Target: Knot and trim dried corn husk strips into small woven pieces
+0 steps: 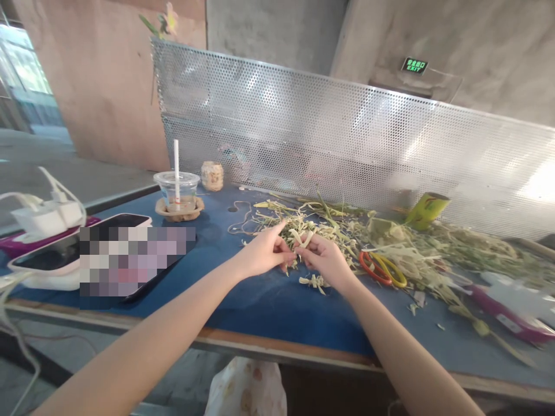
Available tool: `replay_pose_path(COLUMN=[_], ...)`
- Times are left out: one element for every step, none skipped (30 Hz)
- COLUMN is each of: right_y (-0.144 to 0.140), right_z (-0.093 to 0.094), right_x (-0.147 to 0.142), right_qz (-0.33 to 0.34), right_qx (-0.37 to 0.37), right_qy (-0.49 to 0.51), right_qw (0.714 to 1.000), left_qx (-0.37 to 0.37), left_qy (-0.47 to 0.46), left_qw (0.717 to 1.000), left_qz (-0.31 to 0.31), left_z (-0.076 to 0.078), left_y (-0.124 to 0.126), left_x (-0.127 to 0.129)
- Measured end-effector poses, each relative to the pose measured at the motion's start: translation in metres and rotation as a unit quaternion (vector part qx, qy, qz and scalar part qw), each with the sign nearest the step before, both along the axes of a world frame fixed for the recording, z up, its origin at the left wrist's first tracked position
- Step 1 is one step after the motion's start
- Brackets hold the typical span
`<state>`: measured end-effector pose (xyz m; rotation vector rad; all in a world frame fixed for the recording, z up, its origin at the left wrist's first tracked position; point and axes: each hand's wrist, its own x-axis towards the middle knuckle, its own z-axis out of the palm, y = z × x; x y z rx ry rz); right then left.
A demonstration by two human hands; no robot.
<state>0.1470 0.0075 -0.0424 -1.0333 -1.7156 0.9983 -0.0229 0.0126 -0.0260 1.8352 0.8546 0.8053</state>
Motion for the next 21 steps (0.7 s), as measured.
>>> replay_pose_path(right_y=[-0.0003,-0.0004,-0.0005,-0.0004,-0.0001,0.0004,0.0009,0.0015,0.002,0.0023,0.0025,0.0025,0.0021,0.0014,0.0004,-0.0008,-0.0021,-0.0034,-0.0044,-0.0052,-0.0056], right_z=[0.0011,0.0022,0.0032,0.0042,0.0049,0.0055,0.0059,0.0061,0.0062,0.0063,0.0062,0.0062,0.0061,0.006,0.0059,0.0059,0.0059,0.006,0.0062,0.0065,0.007], right_x=[-0.0007,-0.0014,-0.0019,-0.0021,-0.0018,-0.0011,0.0,0.0013,0.0027,0.0039,0.0048,0.0052,0.0052,0.0048,0.004,0.0032,0.0023,0.0017,0.0014,0.0013,0.0015], right_qz=[0.006,0.01,0.01,0.008,0.009,0.016,0.028,0.042,0.053,0.057,0.053,0.044,0.034,0.026,0.022,0.024,0.027,0.026,0.018,0.0,-0.025], right_qx=[-0.018,-0.034,-0.045,-0.049,-0.049,-0.046,-0.042,-0.039,-0.036,-0.035,-0.033,-0.033,-0.032,-0.033,-0.033,-0.035,-0.035,-0.031,-0.018,0.007,0.043], right_qy=[0.017,0.031,0.037,0.037,0.033,0.028,0.024,0.025,0.029,0.033,0.037,0.034,0.026,0.015,0.005,-0.005,-0.013,-0.021,-0.031,-0.04,-0.048], right_qw=[1.0,0.999,0.998,0.998,0.998,0.998,0.998,0.998,0.998,0.997,0.997,0.998,0.999,0.999,0.999,0.999,0.999,0.999,0.999,0.999,0.998], left_qx=[-0.011,-0.018,-0.018,-0.014,-0.004,0.006,0.017,0.025,0.029,0.03,0.028,0.028,0.033,0.039,0.045,0.045,0.04,0.029,0.014,0.002,-0.006], left_qy=[0.0,0.001,0.003,0.005,0.004,0.001,-0.005,-0.011,-0.016,-0.021,-0.024,-0.03,-0.04,-0.058,-0.08,-0.105,-0.131,-0.154,-0.171,-0.182,-0.189], left_qw=[1.0,1.0,1.0,1.0,1.0,1.0,1.0,1.0,0.999,0.999,0.998,0.998,0.997,0.996,0.994,0.992,0.99,0.987,0.985,0.983,0.982], left_qz=[-0.012,-0.02,-0.023,-0.023,-0.02,-0.014,-0.004,0.006,0.017,0.03,0.041,0.049,0.056,0.059,0.057,0.048,0.036,0.021,0.009,0.001,0.001], left_z=[-0.0007,-0.0013,-0.0019,-0.0024,-0.0028,-0.0031,-0.0031,-0.003,-0.0028,-0.0023,-0.0018,-0.0013,-0.0008,-0.0004,-0.0002,-0.0002,-0.0004,-0.0007,-0.0009,-0.0012,-0.0012], left_y=[-0.0001,-0.0003,-0.0006,-0.0007,-0.0008,-0.0008,-0.0007,-0.0004,-0.0001,0.0001,0.0002,0.0002,0.0,-0.0003,-0.0007,-0.0011,-0.0015,-0.0018,-0.0022,-0.0027,-0.0032], left_x=[0.0011,0.0023,0.0033,0.004,0.0044,0.0045,0.0042,0.0036,0.0028,0.0019,0.0011,0.0006,0.0005,0.0007,0.0014,0.0023,0.0035,0.0047,0.0059,0.0069,0.0079])
